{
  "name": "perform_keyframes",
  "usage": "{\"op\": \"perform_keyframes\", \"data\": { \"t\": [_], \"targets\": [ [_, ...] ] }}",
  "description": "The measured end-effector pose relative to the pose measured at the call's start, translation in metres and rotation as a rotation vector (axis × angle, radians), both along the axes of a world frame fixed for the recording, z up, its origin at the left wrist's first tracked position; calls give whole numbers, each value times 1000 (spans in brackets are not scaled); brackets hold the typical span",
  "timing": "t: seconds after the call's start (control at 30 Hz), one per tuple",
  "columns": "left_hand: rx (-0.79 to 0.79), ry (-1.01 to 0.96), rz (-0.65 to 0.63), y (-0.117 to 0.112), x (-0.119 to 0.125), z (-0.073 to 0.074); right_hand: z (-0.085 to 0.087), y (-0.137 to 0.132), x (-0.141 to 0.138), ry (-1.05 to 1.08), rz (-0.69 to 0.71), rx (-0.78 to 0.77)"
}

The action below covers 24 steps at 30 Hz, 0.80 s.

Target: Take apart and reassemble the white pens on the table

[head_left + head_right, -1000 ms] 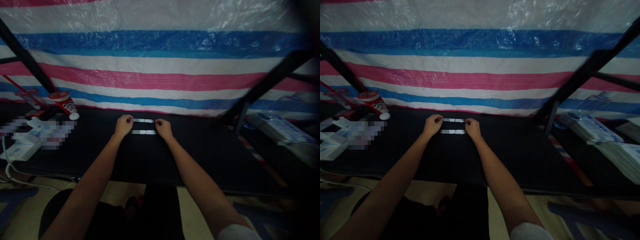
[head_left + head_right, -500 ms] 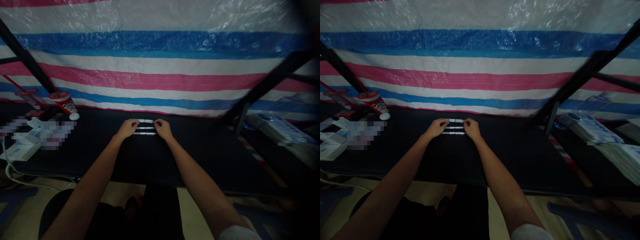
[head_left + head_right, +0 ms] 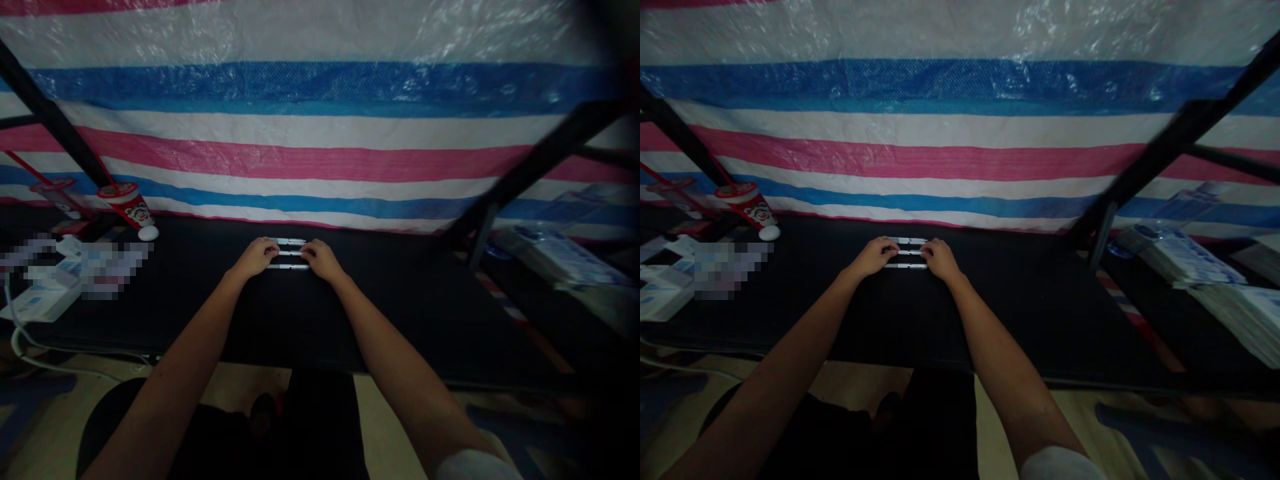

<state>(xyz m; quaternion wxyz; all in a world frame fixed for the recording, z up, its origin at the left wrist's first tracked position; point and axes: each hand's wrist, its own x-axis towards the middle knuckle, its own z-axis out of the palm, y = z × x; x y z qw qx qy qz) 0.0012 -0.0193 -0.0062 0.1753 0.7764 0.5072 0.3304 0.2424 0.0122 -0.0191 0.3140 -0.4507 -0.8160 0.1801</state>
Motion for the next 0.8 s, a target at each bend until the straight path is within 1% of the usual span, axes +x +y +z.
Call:
{"op": "perform_keyframes", "data": {
  "t": [0.13, 0.27, 0.4, 0.5, 0.57, 0.63, 0.73, 0.8],
  "targets": [
    [9, -44, 1, -3, 2, 3, 0, -1, 0, 83, -41, -33],
    [33, -31, -1, -5, 4, 8, 1, -2, 0, 162, -35, -84],
    [-36, -9, 58, -7, 5, 9, 1, -3, 0, 218, -30, -96],
    [-54, -92, 117, -8, 5, 9, 0, -2, 0, 241, -33, -106],
    [-39, -137, 107, -8, 5, 9, -2, -1, 1, 262, -29, -113],
    [-38, -131, 75, -8, 4, 9, -3, 0, 2, 294, -24, -115],
    [-80, -86, 87, -8, 4, 10, -2, 2, 2, 384, -21, -138],
    [-82, -117, 102, -9, 5, 10, 1, 2, 0, 486, -17, -189]
  ]
}}
